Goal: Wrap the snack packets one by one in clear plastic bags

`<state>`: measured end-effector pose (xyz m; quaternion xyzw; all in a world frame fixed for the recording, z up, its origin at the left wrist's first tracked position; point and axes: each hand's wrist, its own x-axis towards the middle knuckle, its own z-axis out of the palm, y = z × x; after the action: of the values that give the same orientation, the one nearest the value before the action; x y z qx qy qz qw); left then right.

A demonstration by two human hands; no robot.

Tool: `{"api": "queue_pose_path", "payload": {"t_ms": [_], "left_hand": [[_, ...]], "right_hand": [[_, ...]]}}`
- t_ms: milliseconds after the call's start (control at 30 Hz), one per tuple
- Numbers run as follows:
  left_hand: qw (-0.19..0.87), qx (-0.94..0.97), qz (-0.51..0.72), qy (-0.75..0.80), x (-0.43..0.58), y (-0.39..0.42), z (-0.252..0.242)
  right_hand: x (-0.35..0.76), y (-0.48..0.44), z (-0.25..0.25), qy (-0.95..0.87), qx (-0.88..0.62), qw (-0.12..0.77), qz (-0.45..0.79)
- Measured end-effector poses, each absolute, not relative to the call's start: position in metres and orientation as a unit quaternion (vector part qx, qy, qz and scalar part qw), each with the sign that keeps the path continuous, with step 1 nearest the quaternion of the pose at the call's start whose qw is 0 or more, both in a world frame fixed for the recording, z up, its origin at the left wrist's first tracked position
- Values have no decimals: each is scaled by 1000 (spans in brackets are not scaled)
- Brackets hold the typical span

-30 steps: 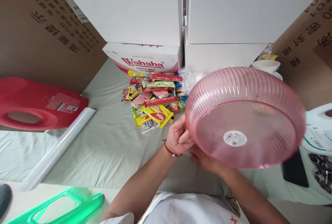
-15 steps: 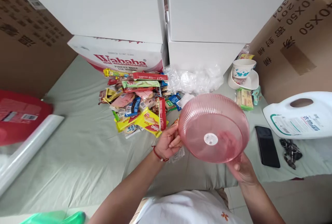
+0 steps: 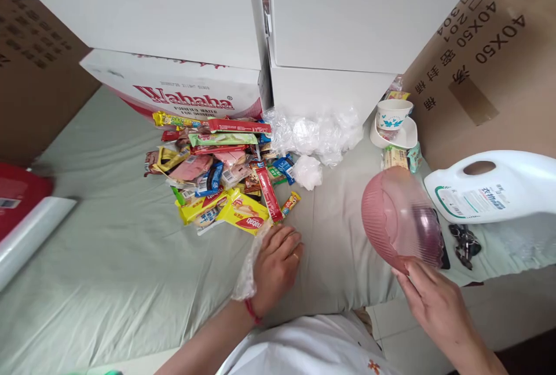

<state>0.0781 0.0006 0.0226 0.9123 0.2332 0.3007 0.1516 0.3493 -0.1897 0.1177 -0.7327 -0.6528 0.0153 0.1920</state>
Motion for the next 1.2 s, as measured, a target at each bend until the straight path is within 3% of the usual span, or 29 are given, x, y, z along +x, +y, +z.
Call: {"api": "queue_pose_path", "payload": {"t_ms": [133, 300, 1200], "left_hand": [[90, 916, 284, 267, 51, -5, 9], [120, 914, 258, 291, 34, -3, -10], [186, 893, 290, 290, 35, -2, -8]], "right_hand": [[347, -191, 83, -638, -765, 82, -33], [362, -170, 59, -629, -776, 20, -37], [540, -64, 45, -648, -758, 44, 56]]}}
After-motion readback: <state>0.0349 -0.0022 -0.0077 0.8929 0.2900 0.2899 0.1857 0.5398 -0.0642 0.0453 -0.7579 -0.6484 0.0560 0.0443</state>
